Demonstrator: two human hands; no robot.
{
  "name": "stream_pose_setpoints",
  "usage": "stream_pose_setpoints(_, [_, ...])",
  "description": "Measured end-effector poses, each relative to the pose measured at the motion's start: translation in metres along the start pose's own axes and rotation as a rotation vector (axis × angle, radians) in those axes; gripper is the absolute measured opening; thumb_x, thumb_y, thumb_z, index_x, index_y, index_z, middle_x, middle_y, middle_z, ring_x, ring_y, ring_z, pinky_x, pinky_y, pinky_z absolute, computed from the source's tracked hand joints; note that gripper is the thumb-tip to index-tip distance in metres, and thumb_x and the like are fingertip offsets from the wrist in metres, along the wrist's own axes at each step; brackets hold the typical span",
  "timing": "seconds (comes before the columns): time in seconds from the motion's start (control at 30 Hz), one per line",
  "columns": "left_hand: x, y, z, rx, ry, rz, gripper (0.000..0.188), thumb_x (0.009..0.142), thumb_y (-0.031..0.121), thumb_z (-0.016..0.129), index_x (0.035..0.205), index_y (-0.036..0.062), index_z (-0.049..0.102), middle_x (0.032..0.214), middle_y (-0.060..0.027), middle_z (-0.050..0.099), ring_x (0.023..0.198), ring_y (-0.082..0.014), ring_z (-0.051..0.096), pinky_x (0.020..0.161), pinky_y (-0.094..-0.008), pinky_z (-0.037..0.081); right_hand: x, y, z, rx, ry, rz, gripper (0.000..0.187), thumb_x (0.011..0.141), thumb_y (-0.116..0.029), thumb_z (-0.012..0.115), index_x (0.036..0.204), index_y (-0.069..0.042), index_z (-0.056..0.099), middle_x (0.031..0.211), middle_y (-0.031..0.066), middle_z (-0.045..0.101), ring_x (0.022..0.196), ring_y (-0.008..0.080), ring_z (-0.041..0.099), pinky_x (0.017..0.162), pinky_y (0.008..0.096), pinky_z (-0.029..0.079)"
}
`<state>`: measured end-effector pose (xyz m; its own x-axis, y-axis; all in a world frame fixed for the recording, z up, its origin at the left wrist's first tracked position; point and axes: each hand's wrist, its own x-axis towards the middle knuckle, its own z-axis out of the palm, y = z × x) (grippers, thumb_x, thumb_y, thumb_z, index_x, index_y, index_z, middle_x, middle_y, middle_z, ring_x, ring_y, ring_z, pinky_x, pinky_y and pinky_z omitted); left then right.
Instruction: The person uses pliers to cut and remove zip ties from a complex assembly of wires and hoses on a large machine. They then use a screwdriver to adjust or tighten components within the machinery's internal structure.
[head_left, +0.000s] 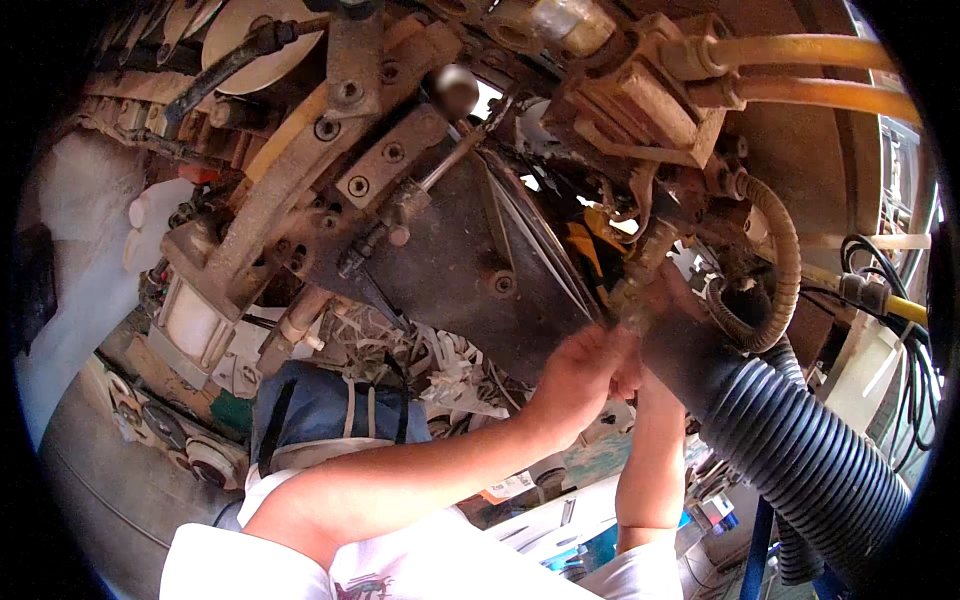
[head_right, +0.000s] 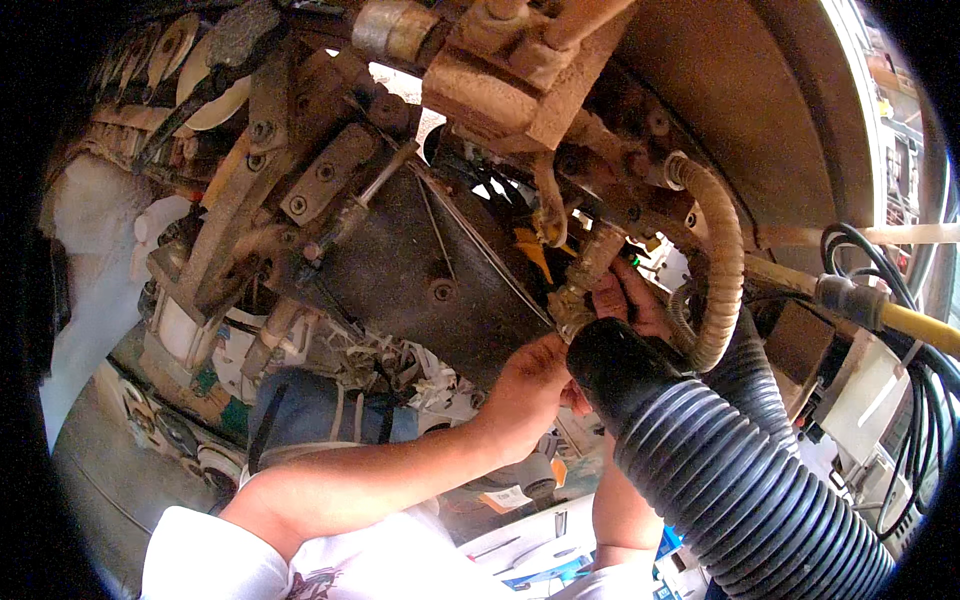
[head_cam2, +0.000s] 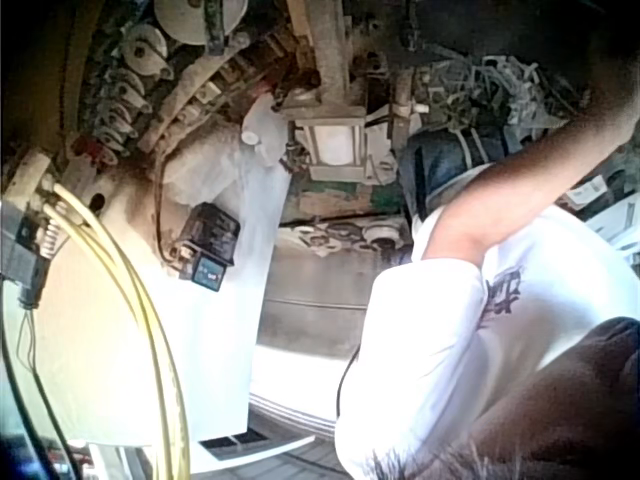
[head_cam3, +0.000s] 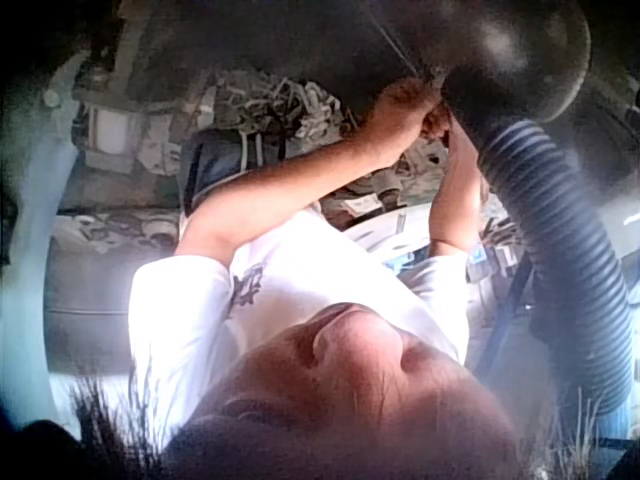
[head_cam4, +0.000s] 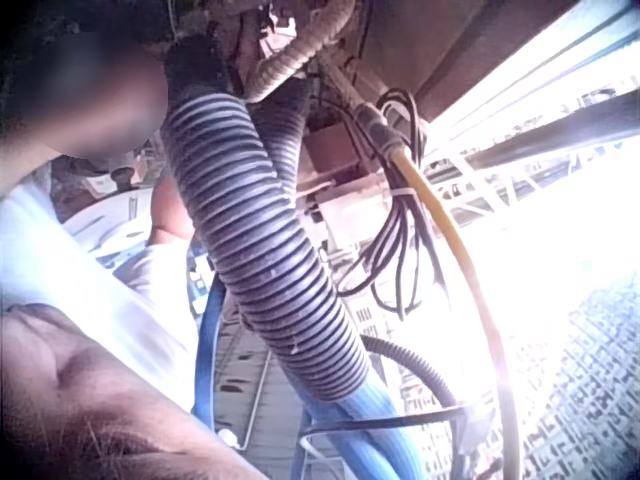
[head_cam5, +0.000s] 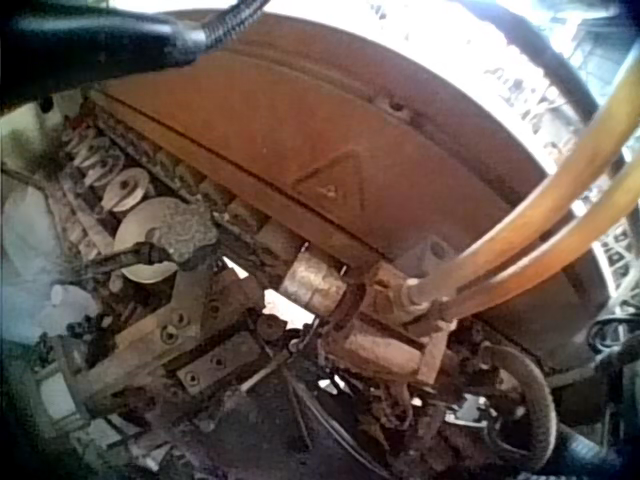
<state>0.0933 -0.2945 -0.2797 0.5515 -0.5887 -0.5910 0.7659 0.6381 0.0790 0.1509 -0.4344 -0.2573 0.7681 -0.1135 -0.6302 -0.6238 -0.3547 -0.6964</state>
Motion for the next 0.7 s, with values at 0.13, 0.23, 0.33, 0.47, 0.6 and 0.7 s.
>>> stream_pose_setpoints(0.13, [-0.003, 0.001, 0.007, 0.047, 0.047, 0.035, 0.029, 0.107, 0.035, 0.055, 0.095, 0.0089, 0.059, 0.078, -0.0011, 0.063, 0.07, -0.0087, 0.057, 0.064, -0.0249, 0.047, 0.005, 0.028, 0.0, -0.045, 0.074, -0.135, 0.07, 0.088, 0.009, 0.06, 0.153, -0.002, 0.037, 0.14, 0.0156, 0.057, 0.111, 0.0178, 0.059, 0.091, 0.0284, 0.048])
stream_pose_setpoints(0.23, [-0.003, 0.003, 0.008, 0.013, 0.07, 0.025, 0.032, 0.107, 0.037, 0.054, 0.091, 0.0098, 0.058, 0.075, -0.0007, 0.061, 0.068, -0.009, 0.057, 0.064, -0.0255, 0.047, -0.003, 0.009, 0.012, -0.039, 0.097, -0.057, 0.069, 0.089, 0.008, 0.059, 0.154, -0.002, 0.037, 0.137, 0.015, 0.059, 0.109, 0.0156, 0.059, 0.087, 0.026, 0.049])
stream_pose_setpoints(0.33, [-0.002, 0.007, 0.012, -0.039, 0.123, -0.049, 0.034, 0.108, 0.037, 0.054, 0.088, 0.0104, 0.058, 0.072, 0.0, 0.059, 0.066, -0.0094, 0.055, 0.062, -0.0253, 0.046, -0.005, 0.006, 0.021, 0.011, 0.168, -0.04, 0.068, 0.09, 0.007, 0.059, 0.154, -0.002, 0.038, 0.134, 0.0131, 0.061, 0.105, 0.014, 0.059, 0.083, 0.0246, 0.049])
stream_pose_setpoints(0.47, [-0.004, 0.011, 0.013, -0.119, 0.101, -0.027, 0.033, 0.108, 0.035, 0.054, 0.086, 0.011, 0.058, 0.069, 0.001, 0.056, 0.062, -0.0093, 0.052, 0.06, -0.0267, 0.044, -0.006, -0.007, 0.026, 0.052, 0.163, 0.072, 0.066, 0.092, 0.005, 0.059, 0.153, -0.002, 0.038, 0.131, 0.0109, 0.062, 0.104, 0.0151, 0.06, 0.083, 0.0254, 0.049])
stream_pose_setpoints(0.6, [-0.001, 0.013, 0.012, -0.134, 0.145, -0.05, 0.029, 0.108, 0.028, 0.055, 0.084, 0.0108, 0.058, 0.071, 0.0018, 0.054, 0.064, -0.0091, 0.05, 0.06, -0.0276, 0.043, 0.003, -0.008, 0.027, 0.07, 0.182, 0.178, 0.05, 0.101, -0.026, 0.057, 0.148, -0.012, 0.049, 0.112, 0.0085, 0.068, 0.079, 0.0164, 0.061, 0.064, 0.0283, 0.051])
stream_pose_setpoints(0.7, [-0.003, 0.021, 0.022, -0.258, 0.19, -0.09, 0.027, 0.108, 0.022, 0.053, 0.084, 0.0103, 0.059, 0.074, 0.0016, 0.055, 0.067, -0.0099, 0.05, 0.062, -0.0283, 0.045, 0.003, -0.044, 0.026, -0.213, 0.141, 0.39, 0.048, 0.106, -0.041, 0.055, 0.146, -0.015, 0.053, 0.11, 0.0095, 0.07, 0.075, 0.0193, 0.065, 0.062, 0.0309, 0.054])
